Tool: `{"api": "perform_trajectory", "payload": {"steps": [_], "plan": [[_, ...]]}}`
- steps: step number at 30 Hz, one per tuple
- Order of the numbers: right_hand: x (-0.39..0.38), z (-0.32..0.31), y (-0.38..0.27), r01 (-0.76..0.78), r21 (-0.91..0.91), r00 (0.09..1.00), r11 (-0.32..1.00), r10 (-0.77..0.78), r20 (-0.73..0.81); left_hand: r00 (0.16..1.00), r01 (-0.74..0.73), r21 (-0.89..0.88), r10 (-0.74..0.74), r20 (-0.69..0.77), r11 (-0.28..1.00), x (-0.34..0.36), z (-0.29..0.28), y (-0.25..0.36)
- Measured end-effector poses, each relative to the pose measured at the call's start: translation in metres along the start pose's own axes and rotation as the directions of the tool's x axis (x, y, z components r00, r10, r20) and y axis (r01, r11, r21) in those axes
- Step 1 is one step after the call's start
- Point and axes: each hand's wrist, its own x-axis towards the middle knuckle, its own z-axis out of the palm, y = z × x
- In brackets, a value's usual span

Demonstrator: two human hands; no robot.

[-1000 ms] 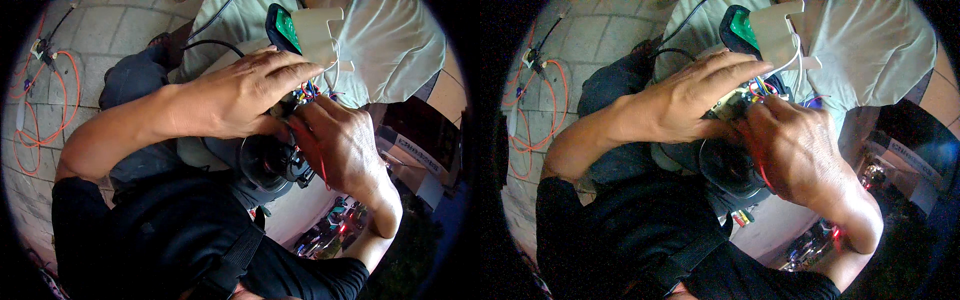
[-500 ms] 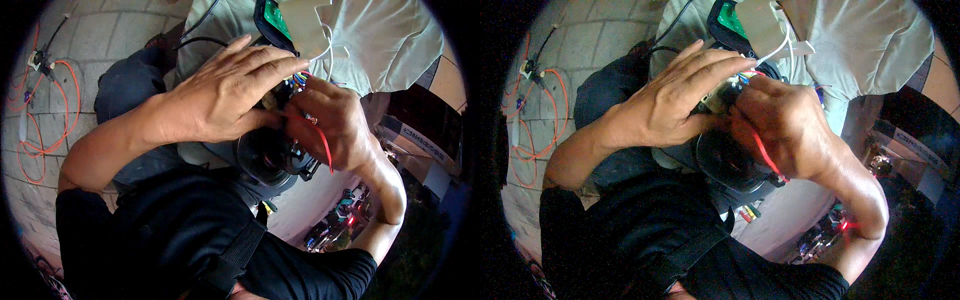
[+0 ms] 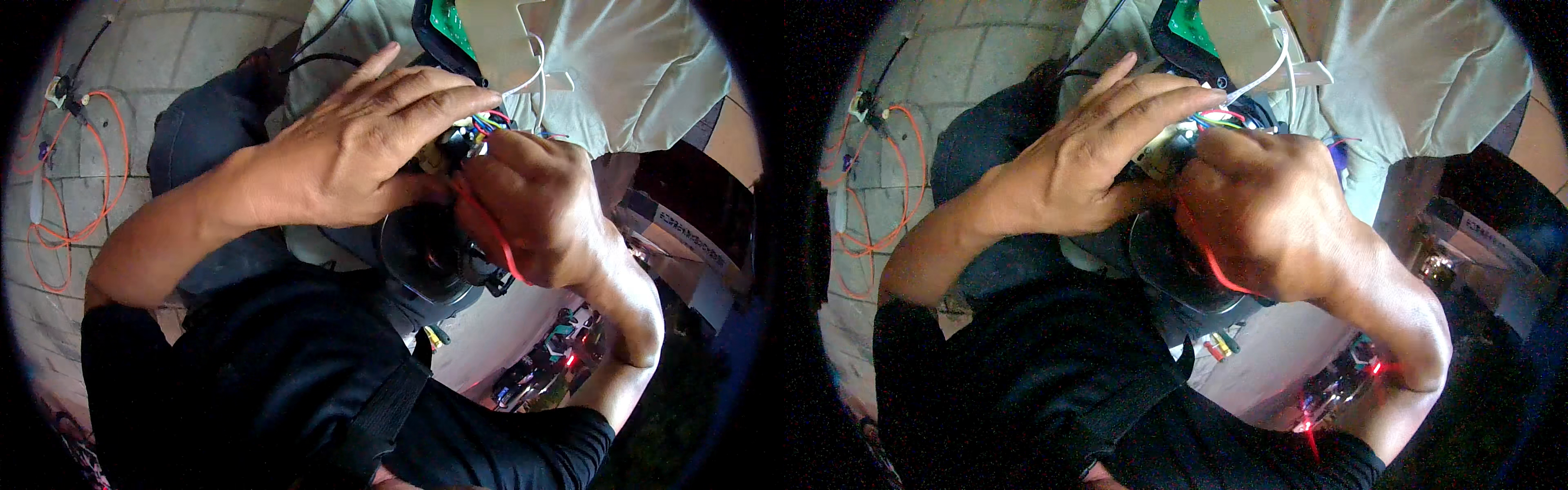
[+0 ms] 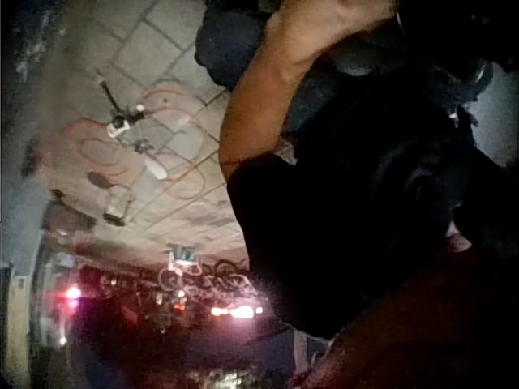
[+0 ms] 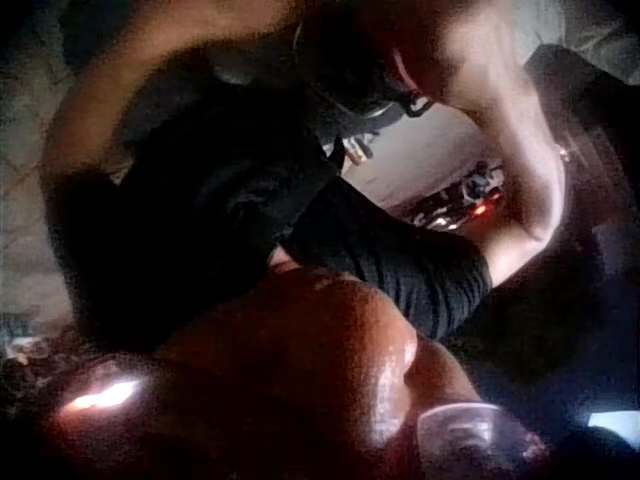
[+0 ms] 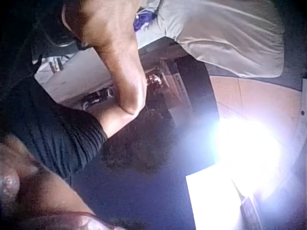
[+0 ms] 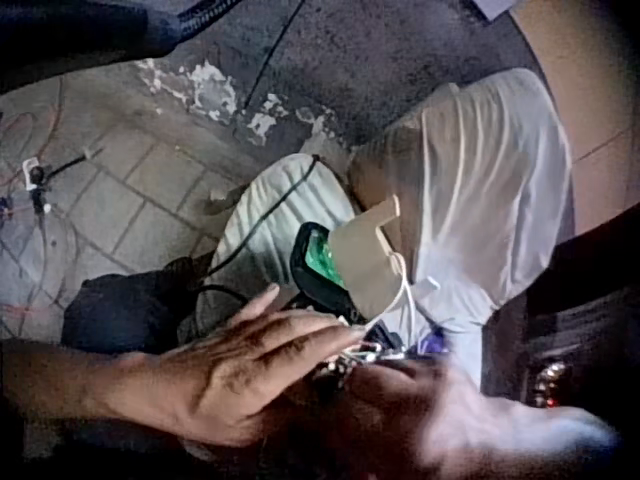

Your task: The person repairs a disassembled electric scooter headlight assembly by hand, connecting wires and using a flashlight to inspect the internal components. They use pliers to strip or adjust wires and test the light output before briefly walking into a shop and returning to the work area.

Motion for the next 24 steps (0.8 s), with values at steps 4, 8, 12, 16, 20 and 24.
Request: {"api": "perform_trajectory", "payload": {"steps": [4,8,12,16,20,24], "plan": [[0.001,0.008,0.01,-0.006,0.191,0.993,0.982,0.029,-0.116,1.0,0.013,-0.012,-0.013,-0.02,1.0,0.0,0.008,-0.001],[0.005,-0.003,-0.009,0.023,-0.061,1.0,0.998,-0.023,0.002,1.0,0.005,0.004,-0.005,-0.022,1.0,-0.002,0.002,-0.002],[0.003,0.005,0.014,0.022,0.126,0.996,0.992,-0.011,-0.09,0.999,0.011,0.019,-0.011,-0.034,1.0,0.0,0.004,-0.002],[0.001,0.009,0.002,-0.021,0.113,0.99,0.993,0.036,-0.133,0.999,0.017,0.013,-0.016,-0.042,1.0,0.0,0.006,-0.005],[0.006,0.011,-0.007,0.11,-0.15,0.985,0.983,-0.128,-0.116,1.0,0.007,0.003,-0.007,-0.03,1.0,-0.002,0.003,-0.003],[0.005,0.009,0.009,0.025,0.065,0.994,0.998,-0.018,-0.112,0.999,0.01,0.014,-0.009,-0.045,1.0,-0.005,0.006,-0.003]]}}
